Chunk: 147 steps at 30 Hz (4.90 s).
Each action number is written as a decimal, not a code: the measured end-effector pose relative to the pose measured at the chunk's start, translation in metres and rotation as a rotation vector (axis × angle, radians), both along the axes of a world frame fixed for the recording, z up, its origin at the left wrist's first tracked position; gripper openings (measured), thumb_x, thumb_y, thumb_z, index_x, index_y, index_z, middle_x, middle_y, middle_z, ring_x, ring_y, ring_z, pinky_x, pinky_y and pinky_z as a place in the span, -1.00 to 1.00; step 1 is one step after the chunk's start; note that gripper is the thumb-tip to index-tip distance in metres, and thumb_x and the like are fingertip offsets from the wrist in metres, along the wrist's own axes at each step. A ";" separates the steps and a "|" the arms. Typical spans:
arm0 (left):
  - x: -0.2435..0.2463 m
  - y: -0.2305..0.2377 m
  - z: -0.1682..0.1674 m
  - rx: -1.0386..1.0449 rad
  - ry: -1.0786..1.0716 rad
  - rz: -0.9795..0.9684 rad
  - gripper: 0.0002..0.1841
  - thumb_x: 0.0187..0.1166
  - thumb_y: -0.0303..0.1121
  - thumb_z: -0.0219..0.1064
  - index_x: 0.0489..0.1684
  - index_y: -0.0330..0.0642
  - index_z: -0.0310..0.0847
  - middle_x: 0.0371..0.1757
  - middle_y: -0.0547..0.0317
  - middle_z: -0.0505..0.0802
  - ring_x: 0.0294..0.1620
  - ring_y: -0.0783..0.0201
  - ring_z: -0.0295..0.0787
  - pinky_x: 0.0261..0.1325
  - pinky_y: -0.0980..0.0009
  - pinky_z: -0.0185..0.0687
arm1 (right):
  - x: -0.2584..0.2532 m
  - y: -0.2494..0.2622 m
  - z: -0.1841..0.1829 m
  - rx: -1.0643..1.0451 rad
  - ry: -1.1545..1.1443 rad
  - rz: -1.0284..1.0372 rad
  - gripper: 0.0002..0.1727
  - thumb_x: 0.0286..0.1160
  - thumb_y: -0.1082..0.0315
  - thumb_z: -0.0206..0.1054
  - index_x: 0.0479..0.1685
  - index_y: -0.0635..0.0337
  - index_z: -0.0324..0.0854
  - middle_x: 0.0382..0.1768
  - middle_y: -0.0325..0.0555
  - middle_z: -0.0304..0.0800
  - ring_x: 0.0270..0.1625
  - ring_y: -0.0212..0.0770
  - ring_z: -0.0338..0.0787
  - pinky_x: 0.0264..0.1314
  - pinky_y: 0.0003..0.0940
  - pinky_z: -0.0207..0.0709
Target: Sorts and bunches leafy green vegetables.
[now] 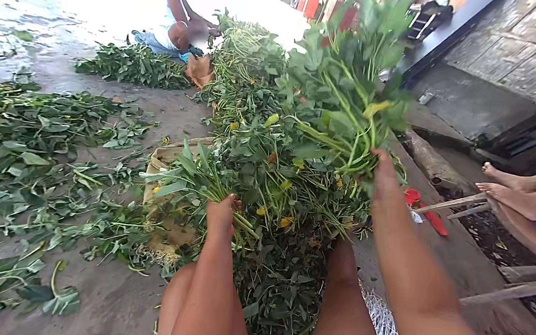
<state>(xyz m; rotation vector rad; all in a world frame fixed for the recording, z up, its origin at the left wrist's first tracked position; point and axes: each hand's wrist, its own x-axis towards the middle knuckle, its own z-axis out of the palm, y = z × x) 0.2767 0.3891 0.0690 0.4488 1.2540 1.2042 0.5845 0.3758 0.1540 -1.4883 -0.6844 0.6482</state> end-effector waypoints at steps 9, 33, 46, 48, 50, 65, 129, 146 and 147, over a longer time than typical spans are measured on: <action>-0.010 -0.025 0.005 0.043 -0.129 -0.020 -0.86 0.71 -0.63 0.13 0.08 -0.31 0.46 -0.30 0.17 0.78 -0.43 0.42 0.75 -0.32 0.52 0.75 | 0.031 -0.043 -0.085 -0.520 -0.261 -0.055 -0.15 0.65 0.12 0.38 0.79 0.38 0.09 0.71 0.41 0.22 0.76 0.25 0.26 0.76 0.14 0.13; -0.009 -0.027 0.013 -0.053 -0.154 -0.063 -0.85 0.75 -0.60 0.09 0.15 -0.34 0.43 -0.25 0.10 0.79 -0.39 0.38 0.76 -0.29 0.51 0.72 | 0.006 -0.006 -0.037 -0.340 -0.854 0.021 -0.63 0.63 0.31 0.37 0.28 0.37 0.70 0.33 0.39 0.65 0.34 0.29 0.69 0.44 0.19 0.49; 0.000 -0.020 0.005 0.046 -0.312 -0.098 -0.75 0.78 -0.57 0.05 0.34 -0.38 0.35 -0.05 -0.04 0.81 -0.19 0.27 0.83 -0.13 0.42 0.77 | -0.154 -0.091 -0.141 -0.007 -0.357 0.738 -0.43 0.53 0.50 0.16 0.58 0.49 0.39 0.35 0.26 0.61 0.24 -0.18 0.71 0.25 -0.32 0.62; -0.003 -0.019 0.004 0.016 -0.299 -0.106 -0.75 0.77 -0.58 0.07 0.34 -0.36 0.32 -0.07 -0.01 0.80 -0.23 0.29 0.82 -0.16 0.44 0.76 | -0.161 -0.099 -0.148 -0.104 -0.081 0.865 -0.34 0.54 0.52 0.12 0.71 0.44 0.20 0.30 0.03 0.61 0.17 -0.36 0.69 0.19 -0.41 0.63; -0.006 -0.019 0.004 -0.011 -0.287 -0.117 -0.83 0.76 -0.58 0.06 0.21 -0.37 0.38 -0.19 0.04 0.78 -0.34 0.32 0.78 -0.23 0.46 0.76 | -0.160 -0.100 -0.145 -0.179 0.181 1.003 -0.26 0.52 0.47 0.09 0.79 0.29 0.01 -0.09 -0.33 0.59 -0.25 -0.49 0.64 -0.22 -0.45 0.64; -0.038 -0.019 -0.015 0.126 -0.203 0.265 -0.76 0.68 -0.65 0.09 0.23 -0.28 0.39 -0.20 0.06 0.76 -0.34 0.27 0.78 -0.21 0.33 0.78 | -0.171 -0.121 -0.149 -0.476 -0.207 1.082 -0.86 0.46 0.50 0.30 -0.23 0.47 0.63 -0.44 -0.08 0.64 -0.42 -0.31 0.58 -0.27 -0.32 0.52; -0.006 -0.035 -0.004 0.182 -0.320 -0.195 -0.84 0.67 -0.72 0.04 -0.07 -0.29 0.45 -0.37 0.10 0.85 -0.36 0.27 0.88 -0.18 0.38 0.86 | -0.194 -0.063 -0.085 -0.043 0.628 0.364 -0.50 0.74 0.53 0.07 0.64 0.30 0.19 0.21 -0.01 0.63 0.11 -0.33 0.73 0.19 -0.44 0.65; -0.043 -0.010 -0.015 0.134 -0.139 0.443 -0.66 0.66 -0.64 0.17 0.35 -0.23 0.31 -0.19 0.03 0.74 -0.31 0.25 0.78 -0.19 0.32 0.78 | -0.102 -0.151 -0.213 -0.933 -0.575 1.124 -0.45 0.66 0.26 0.34 0.56 0.38 0.46 0.50 0.40 0.51 0.49 0.31 0.59 0.57 0.24 0.41; -0.041 -0.010 -0.015 0.113 -0.132 0.434 -0.64 0.67 -0.62 0.18 0.38 -0.22 0.30 -0.17 0.01 0.74 -0.30 0.24 0.78 -0.19 0.31 0.77 | -0.105 -0.147 -0.203 -0.960 -0.637 1.111 -0.37 0.60 0.23 0.42 0.58 0.39 0.43 0.63 0.46 0.33 0.63 0.40 0.42 0.65 0.31 0.28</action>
